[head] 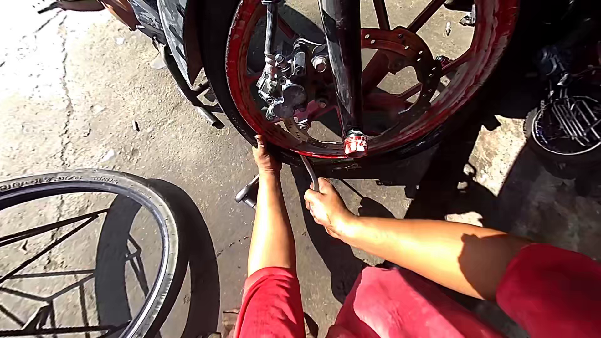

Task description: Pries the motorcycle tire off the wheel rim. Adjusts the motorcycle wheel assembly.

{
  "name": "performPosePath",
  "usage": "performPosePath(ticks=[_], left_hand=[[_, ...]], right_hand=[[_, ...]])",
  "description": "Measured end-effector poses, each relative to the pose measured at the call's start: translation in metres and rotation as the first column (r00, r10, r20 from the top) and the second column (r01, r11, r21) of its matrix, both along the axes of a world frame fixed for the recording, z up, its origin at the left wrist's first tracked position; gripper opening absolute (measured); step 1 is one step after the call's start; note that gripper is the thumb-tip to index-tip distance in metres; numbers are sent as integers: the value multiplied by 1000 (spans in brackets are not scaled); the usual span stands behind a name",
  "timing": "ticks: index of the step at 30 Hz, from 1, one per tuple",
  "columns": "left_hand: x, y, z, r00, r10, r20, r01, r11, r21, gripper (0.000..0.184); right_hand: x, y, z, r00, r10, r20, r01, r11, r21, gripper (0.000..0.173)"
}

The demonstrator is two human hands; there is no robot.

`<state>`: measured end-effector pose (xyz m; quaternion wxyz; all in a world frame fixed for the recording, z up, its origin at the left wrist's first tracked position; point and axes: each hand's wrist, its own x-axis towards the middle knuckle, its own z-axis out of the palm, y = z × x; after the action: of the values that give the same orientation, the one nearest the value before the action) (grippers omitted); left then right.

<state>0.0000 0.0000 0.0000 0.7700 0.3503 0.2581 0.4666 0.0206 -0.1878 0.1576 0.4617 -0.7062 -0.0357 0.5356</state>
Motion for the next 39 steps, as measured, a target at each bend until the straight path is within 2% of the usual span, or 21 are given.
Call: performPosePath(ticks=[2,5,7,12,17,19,20,22,24,26,29,32,34,36,38,39], left_hand=[[3,2,-2,1000,1,26,-1,1000,-16,72],[5,7,-9,996,-24,84,25,1000,-14,81],[5,7,-14,995,-24,101,24,1000,-2,84],[6,8,-20,987,-33,157,24,998,61,82],[3,18,1,982,-104,159,93,993,73,77],[4,22,11,995,-48,92,37,992,120,75],[3,23,14,998,-24,55,16,990,140,77],[-1,25,20,1000,8,9,-9,987,160,79],[0,35,22,1000,-3,-11,5,985,170,79],[-5,40,22,999,-50,-19,52,981,188,76],[-13,57,40,990,-43,-131,73,969,235,75],[-16,77,73,962,40,-271,52,944,326,77],[-18,89,99,939,60,-338,78,921,381,75],[-19,98,124,910,66,-408,119,904,411,57],[-17,104,148,881,70,-468,148,899,413,49],[-16,104,157,869,69,-490,157,901,405,52]], right_hand=[[-12,-11,-15,968,128,214,-125,992,-27,16],[-20,-33,-36,881,332,336,-288,941,-175,35],[-31,-41,-57,869,336,364,-274,938,-211,37],[-55,-33,-83,907,195,375,-145,977,-156,39],[-61,-12,-95,959,145,244,-100,977,-187,43],[-67,0,-123,989,64,131,-36,977,-211,29],[-65,6,-131,997,61,53,-47,973,-228,29],[-66,20,-132,996,63,-66,-76,970,-231,34],[-63,29,-126,984,76,-160,-108,974,-199,27],[-52,16,-114,971,104,-216,-143,974,-174,23],[-8,-38,-94,934,358,15,-350,920,-177,30],[31,-140,-77,839,524,149,-487,844,-224,32],[45,-222,-63,817,538,208,-474,832,-288,33],[48,-305,-61,776,545,317,-441,829,-345,30],[41,-383,-79,697,530,482,-407,847,-342,30],[35,-416,-91,683,538,493,-404,842,-358,32]])
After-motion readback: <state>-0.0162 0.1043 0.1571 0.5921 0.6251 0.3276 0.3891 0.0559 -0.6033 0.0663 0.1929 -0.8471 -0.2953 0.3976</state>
